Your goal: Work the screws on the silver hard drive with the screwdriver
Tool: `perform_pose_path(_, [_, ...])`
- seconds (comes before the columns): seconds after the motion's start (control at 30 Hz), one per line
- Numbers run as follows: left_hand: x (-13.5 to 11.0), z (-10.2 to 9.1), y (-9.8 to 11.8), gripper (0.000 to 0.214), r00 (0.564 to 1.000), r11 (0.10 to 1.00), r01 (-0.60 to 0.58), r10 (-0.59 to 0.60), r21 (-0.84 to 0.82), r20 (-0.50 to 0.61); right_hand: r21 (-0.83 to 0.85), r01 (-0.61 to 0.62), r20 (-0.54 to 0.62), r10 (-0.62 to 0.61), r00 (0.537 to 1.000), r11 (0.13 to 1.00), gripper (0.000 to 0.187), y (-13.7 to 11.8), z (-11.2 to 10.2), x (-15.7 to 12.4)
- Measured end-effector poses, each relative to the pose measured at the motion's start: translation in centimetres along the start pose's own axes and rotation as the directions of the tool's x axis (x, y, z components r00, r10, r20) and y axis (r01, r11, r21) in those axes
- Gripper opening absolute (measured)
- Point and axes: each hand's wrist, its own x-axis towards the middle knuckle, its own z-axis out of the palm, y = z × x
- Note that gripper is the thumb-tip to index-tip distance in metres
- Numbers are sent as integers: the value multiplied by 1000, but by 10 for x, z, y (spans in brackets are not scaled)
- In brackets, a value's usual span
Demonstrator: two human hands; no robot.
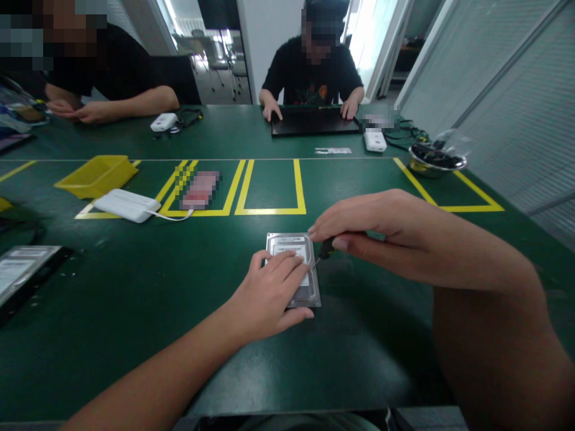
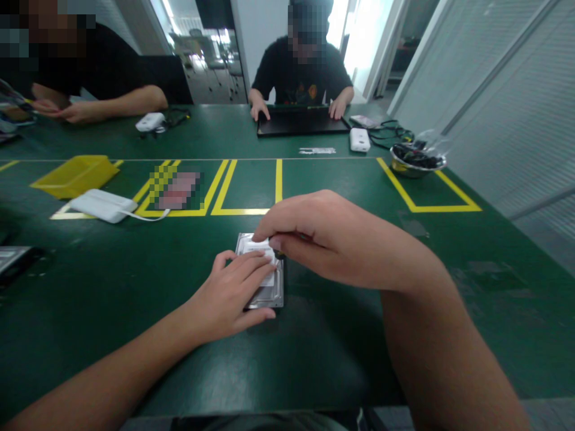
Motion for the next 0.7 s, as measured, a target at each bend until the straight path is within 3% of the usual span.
perform_pose_path(0.27, [0,1,0,70,1000,1000,-8,8,2,3,-92,34,-14,-35,999,995,32,5,-2,-5])
perform_pose_path(0.7, [-1,1,0,69,1000,1000,-2,2,-3,-1,-371,-84,-110,46,993,925,16,5,4,2])
